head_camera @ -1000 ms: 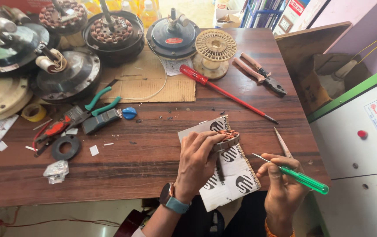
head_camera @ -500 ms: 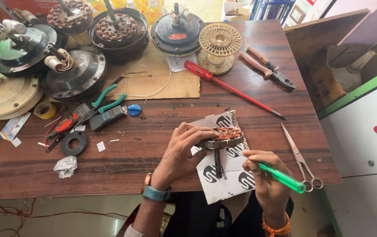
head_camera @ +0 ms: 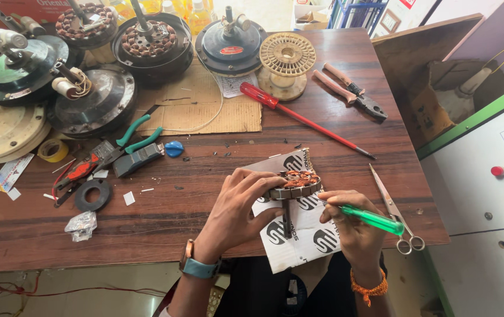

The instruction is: The person works on an electric motor armature at a workbench. They cut material with scissors, hold the rotor and use a green screwdriver to pry and adjust the copper windings, then turn and reposition the rotor by hand while continuing to work on it.

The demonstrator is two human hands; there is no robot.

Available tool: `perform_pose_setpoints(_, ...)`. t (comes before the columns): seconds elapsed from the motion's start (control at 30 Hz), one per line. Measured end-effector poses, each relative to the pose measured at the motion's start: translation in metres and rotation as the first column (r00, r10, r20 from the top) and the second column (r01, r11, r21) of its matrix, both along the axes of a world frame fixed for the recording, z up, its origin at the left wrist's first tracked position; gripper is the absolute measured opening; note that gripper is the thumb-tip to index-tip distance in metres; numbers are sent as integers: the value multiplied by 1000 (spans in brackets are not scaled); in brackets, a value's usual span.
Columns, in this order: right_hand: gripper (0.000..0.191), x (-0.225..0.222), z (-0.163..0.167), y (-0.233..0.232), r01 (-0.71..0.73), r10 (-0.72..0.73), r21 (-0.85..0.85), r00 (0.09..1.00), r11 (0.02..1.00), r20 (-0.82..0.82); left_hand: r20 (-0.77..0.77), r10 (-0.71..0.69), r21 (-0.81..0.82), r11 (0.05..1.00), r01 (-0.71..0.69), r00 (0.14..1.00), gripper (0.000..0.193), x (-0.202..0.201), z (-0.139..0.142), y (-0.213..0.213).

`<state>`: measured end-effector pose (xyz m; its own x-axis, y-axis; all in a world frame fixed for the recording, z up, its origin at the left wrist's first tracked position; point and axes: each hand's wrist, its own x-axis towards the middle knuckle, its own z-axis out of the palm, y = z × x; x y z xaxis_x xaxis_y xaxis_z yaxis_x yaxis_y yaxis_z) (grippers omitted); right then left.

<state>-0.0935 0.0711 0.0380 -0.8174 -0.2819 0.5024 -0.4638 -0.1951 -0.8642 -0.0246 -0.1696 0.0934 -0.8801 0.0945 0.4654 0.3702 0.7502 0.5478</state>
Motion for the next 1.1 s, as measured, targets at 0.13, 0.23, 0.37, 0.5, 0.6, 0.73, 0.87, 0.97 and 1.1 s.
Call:
perform_pose_setpoints(0.13, 10, -4, 3, -5, -50, 50, 11, 999, 999, -5, 3, 13, -8, 1000, -13, 1000, 60, 1, 4, 1)
perform_pose_setpoints(0.23, 10, -4, 8, -11, -38, 40, 59, 999, 998, -32, -101, 50, -91, 994, -59, 994, 63, -3, 8, 15)
perform_pose_setpoints(0.37, 10, 2, 11, -13, 21, -13, 111, 997, 994, -77, -181, 80, -103, 990, -100, 980, 55, -12, 2, 39)
perform_pose_setpoints(0.5, 9, 8, 7, -13, 106, -93, 150, 992, 983, -87, -205, 131, -86, 985, -151, 970, 38, -18, -7, 49)
perform_pose_setpoints(0.6, 7, 16, 3, -23, 176, -178, 87, 984, 981, 14, -246, 160, -90, 978, -187, 956, 39, -20, -12, 51)
perform_pose_setpoints(0.73, 6, 13, 15, -27, 138, -118, 199, 987, 970, -112, -252, 169, -29, 983, -182, 953, 40, -16, -13, 43)
perform_pose_setpoints(0.87, 9, 4, 31, -29, 87, -28, 254, 973, 963, -228, -240, 155, 32, 988, -152, 958, 41, -10, -15, 31)
perform_pose_setpoints(0.97, 8, 5, 35, -29, 134, -31, 319, 950, 938, -310, -215, 160, 56, 987, -151, 963, 41, -9, -20, 28)
perform_pose_setpoints(1.1, 9, 5, 33, -31, 107, -8, 328, 957, 939, -289, -229, 147, 87, 988, -130, 962, 41, -9, -28, 27)
